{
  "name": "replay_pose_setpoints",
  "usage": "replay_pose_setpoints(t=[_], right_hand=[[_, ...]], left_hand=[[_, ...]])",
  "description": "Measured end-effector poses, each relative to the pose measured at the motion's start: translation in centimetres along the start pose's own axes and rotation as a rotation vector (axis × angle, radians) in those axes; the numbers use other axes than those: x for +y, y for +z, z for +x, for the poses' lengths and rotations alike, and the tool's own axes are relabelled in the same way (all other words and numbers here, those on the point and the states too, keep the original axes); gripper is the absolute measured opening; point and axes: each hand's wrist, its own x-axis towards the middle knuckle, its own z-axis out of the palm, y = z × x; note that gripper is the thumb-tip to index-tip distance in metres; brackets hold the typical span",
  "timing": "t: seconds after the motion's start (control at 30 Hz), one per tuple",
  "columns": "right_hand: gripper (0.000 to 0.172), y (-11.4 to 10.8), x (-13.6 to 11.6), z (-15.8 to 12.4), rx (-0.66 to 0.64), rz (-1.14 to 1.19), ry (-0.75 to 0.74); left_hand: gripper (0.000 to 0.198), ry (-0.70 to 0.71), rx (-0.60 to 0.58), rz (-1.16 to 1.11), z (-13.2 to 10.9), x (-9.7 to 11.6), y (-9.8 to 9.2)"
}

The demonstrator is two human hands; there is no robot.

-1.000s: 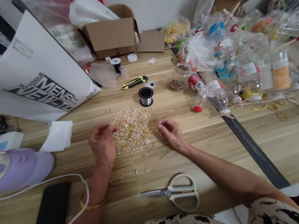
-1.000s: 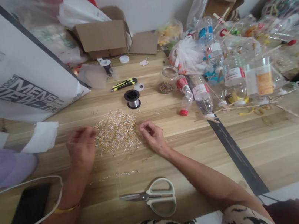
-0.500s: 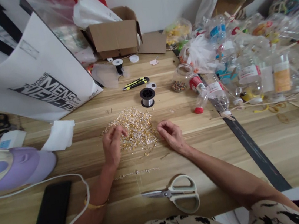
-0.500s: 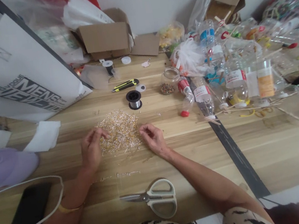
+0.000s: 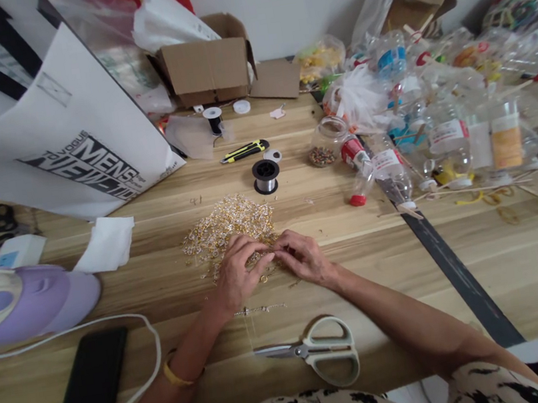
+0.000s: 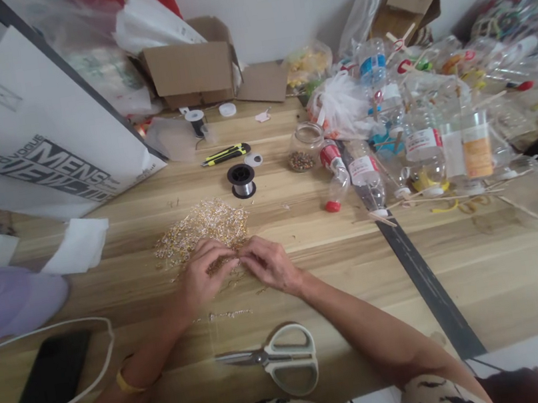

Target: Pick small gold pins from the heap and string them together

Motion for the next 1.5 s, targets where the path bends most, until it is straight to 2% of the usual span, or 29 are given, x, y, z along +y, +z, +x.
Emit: replay_pose_setpoints(t=[0.17, 0.57, 0.73, 1.2, 1.5], right_hand=[[0.011, 0.1, 0.1, 0.0, -0.054, -0.032, -0.055], [0.003, 0.3, 0.3, -0.1, -0.023, -0.081, -0.104], [0.004, 0.2, 0.2, 0.1, -0.026, -0.058, -0.121], [0.011, 0.1, 0.2, 0.1, -0.041, -0.060, -0.111], [0.011, -0.1, 0.3, 0.2, -0.005, -0.027, -0.027]], left_hand=[[0.018, 0.051, 0.002, -0.015, -0.2, -0.2, 0.4], [0.017, 0.036, 0.023, -0.072, -0.1, -0.2, 0.5], [0.017, 0.047, 0.019, -0.090, -0.1, -0.3, 0.5], [0.014, 0.023, 0.047, -0.104, 0.1, 0.0, 0.2], [0.013, -0.027, 0.070, -0.147, 0.1, -1.0, 0.1]])
